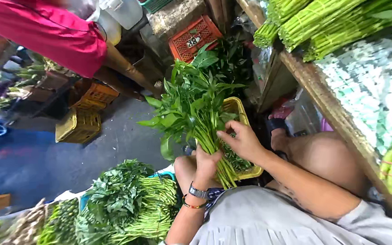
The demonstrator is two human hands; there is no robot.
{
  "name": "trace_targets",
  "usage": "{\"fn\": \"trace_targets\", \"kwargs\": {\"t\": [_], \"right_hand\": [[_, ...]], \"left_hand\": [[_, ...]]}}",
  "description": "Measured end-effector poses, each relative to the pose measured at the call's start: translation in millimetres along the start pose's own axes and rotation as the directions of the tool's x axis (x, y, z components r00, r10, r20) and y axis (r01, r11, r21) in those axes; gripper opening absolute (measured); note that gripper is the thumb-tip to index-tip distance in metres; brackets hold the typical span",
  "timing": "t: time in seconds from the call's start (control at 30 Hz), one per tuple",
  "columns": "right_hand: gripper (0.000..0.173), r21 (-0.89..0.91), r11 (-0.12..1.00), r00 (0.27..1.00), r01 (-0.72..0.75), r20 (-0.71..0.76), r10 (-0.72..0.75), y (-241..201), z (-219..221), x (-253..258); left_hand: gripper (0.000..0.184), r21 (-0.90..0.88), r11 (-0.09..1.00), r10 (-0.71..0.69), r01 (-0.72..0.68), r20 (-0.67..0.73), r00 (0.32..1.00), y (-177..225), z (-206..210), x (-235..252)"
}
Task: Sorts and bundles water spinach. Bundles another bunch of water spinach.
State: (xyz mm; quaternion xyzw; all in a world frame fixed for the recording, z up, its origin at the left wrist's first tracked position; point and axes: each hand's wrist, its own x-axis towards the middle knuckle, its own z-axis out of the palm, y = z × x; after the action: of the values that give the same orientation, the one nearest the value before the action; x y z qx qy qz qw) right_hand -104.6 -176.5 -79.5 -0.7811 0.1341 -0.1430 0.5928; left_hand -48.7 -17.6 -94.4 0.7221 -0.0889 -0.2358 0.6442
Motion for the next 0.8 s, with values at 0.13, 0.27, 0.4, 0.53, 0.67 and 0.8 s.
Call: {"fn": "trace_targets", "kwargs": {"t": [0.13,0.27,0.4,0.53,0.67,0.8], "right_hand": [[0.037,-0.22,0.937,0.962,0.272,0.077,-0.261,-0.2,12.5,-8.4],[0.034,-0.384,0.77,0.854,0.51,0.117,-0.507,7.7,26.5,-9.7],[0.034,-0.405,0.72,0.824,0.563,0.212,-0.526,1.6,31.2,-14.4],[0.035,-0.27,0.92,0.956,0.284,0.005,-0.294,3.0,21.3,-14.2],[0.044,-0.505,0.854,0.894,-0.126,0.315,0.319,-13.1,-14.5,7.0],[0.106,-0.144,0.948,0.873,-0.285,0.369,0.319,-13.2,4.7,-4.4]], "left_hand": [[0.071,-0.128,0.988,-0.094,0.091,-0.015,0.995,8.3,-5.6,7.6],[0.071,-0.132,0.986,-0.107,0.101,-0.041,0.993,6.5,-12.1,6.2],[0.071,-0.083,0.992,-0.102,0.099,-0.032,0.994,1.6,-17.0,-0.4],[0.072,-0.129,0.985,-0.114,0.112,-0.009,0.993,1.6,-21.7,0.7],[0.079,-0.072,0.994,-0.078,0.076,-0.026,0.997,6.2,-30.1,1.8],[0.087,0.297,0.952,0.074,-0.069,-0.004,0.997,13.8,-23.9,-5.9]]}}
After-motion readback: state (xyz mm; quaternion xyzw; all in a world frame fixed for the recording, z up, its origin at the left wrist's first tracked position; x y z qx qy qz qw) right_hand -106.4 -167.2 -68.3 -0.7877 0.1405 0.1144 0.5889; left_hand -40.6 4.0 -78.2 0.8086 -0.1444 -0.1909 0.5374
